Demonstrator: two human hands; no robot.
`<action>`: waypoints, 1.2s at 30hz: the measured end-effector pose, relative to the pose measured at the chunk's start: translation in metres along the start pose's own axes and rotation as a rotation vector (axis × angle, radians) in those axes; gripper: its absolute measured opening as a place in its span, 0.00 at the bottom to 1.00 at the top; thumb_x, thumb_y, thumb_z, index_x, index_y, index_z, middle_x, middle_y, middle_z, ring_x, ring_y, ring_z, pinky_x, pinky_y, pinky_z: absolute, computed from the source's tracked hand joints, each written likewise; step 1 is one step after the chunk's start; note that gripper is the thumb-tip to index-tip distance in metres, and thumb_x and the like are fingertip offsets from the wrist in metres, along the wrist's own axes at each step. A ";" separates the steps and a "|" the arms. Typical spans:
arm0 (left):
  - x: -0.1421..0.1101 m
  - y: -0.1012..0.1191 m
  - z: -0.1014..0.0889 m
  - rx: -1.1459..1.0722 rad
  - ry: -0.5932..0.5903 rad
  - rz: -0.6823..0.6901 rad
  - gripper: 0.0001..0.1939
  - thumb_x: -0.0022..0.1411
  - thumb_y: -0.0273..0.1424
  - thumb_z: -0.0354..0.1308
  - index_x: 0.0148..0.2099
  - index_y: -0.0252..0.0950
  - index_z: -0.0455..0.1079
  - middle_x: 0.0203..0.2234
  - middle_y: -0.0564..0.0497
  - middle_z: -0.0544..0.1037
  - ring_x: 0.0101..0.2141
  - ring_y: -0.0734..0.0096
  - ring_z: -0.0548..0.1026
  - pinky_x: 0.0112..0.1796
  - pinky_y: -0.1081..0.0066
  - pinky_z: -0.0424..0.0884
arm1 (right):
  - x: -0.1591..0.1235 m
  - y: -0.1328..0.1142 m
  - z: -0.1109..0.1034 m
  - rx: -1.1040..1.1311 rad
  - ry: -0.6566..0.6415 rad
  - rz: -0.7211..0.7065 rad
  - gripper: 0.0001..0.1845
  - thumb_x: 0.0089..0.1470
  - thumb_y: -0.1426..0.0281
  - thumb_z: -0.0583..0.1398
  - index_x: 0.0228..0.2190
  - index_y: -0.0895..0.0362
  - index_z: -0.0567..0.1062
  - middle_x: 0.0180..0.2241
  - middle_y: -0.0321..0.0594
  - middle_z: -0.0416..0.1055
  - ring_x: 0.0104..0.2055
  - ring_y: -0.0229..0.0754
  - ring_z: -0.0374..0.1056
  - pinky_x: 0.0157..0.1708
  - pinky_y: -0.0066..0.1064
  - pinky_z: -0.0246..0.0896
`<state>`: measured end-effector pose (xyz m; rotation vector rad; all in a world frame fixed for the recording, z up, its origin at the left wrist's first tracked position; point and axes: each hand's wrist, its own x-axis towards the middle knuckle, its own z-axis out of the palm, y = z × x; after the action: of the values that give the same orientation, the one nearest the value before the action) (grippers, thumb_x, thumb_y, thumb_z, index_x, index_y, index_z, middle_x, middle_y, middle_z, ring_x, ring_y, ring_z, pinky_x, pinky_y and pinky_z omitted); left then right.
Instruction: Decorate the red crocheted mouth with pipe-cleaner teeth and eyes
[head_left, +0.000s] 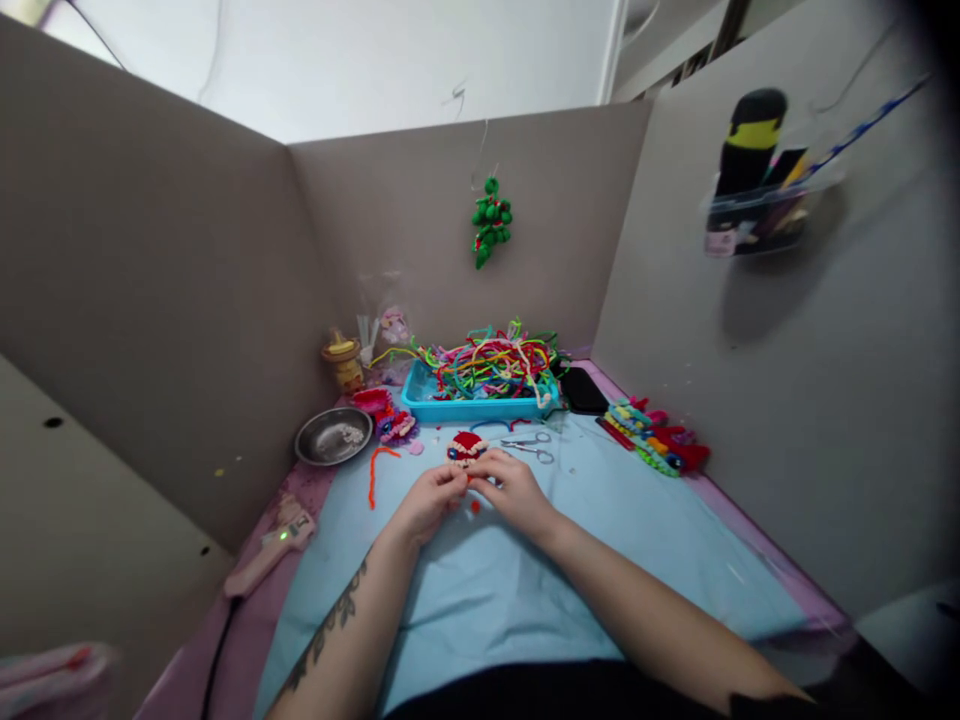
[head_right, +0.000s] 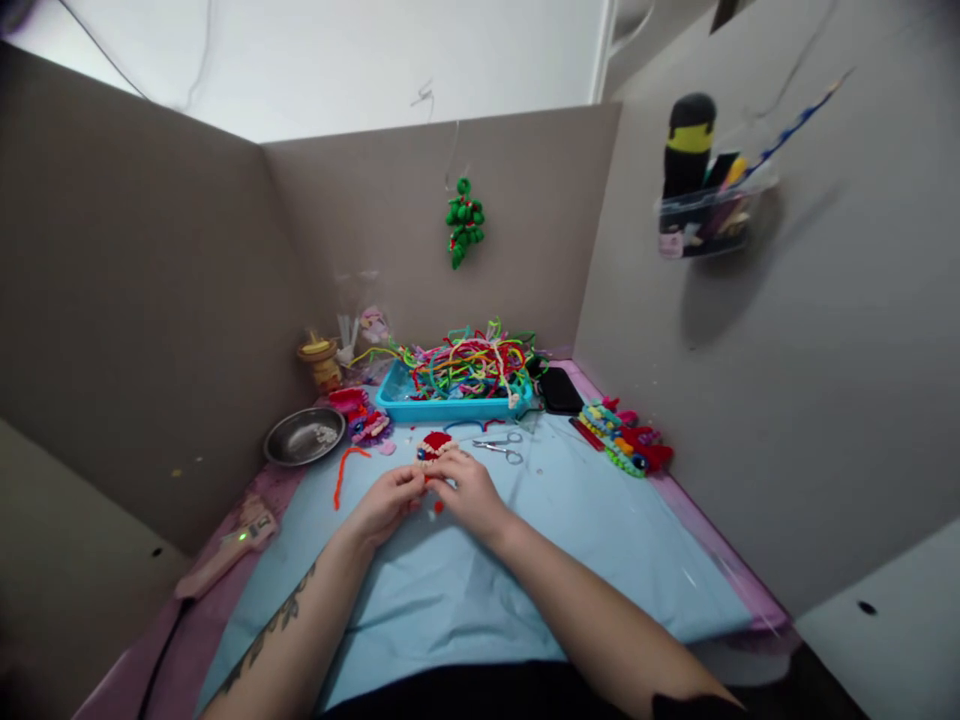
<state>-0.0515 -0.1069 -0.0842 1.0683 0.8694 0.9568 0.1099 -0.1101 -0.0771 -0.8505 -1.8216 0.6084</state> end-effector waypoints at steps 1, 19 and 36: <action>0.000 -0.001 -0.001 0.000 -0.009 -0.010 0.14 0.44 0.37 0.67 0.25 0.32 0.69 0.19 0.55 0.66 0.19 0.81 0.59 0.22 0.76 0.51 | -0.001 0.001 -0.001 0.015 -0.009 0.004 0.07 0.50 0.74 0.60 0.31 0.55 0.79 0.31 0.41 0.71 0.36 0.41 0.66 0.39 0.35 0.62; 0.001 -0.004 0.001 0.034 -0.051 0.004 0.16 0.44 0.39 0.67 0.31 0.32 0.71 0.21 0.54 0.69 0.18 0.83 0.58 0.20 0.77 0.49 | -0.002 0.013 -0.006 -0.007 -0.049 -0.166 0.02 0.50 0.71 0.61 0.28 0.55 0.75 0.29 0.40 0.71 0.35 0.42 0.66 0.38 0.36 0.63; -0.002 0.002 0.000 -0.042 -0.097 0.019 0.15 0.44 0.33 0.68 0.35 0.32 0.73 0.29 0.51 0.73 0.22 0.81 0.63 0.24 0.77 0.55 | -0.002 0.012 -0.007 -0.097 -0.011 -0.298 0.10 0.52 0.75 0.58 0.37 0.53 0.74 0.37 0.42 0.65 0.45 0.44 0.63 0.46 0.39 0.62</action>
<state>-0.0527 -0.1088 -0.0815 1.0799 0.7581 0.9276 0.1200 -0.1044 -0.0842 -0.6215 -1.9528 0.3370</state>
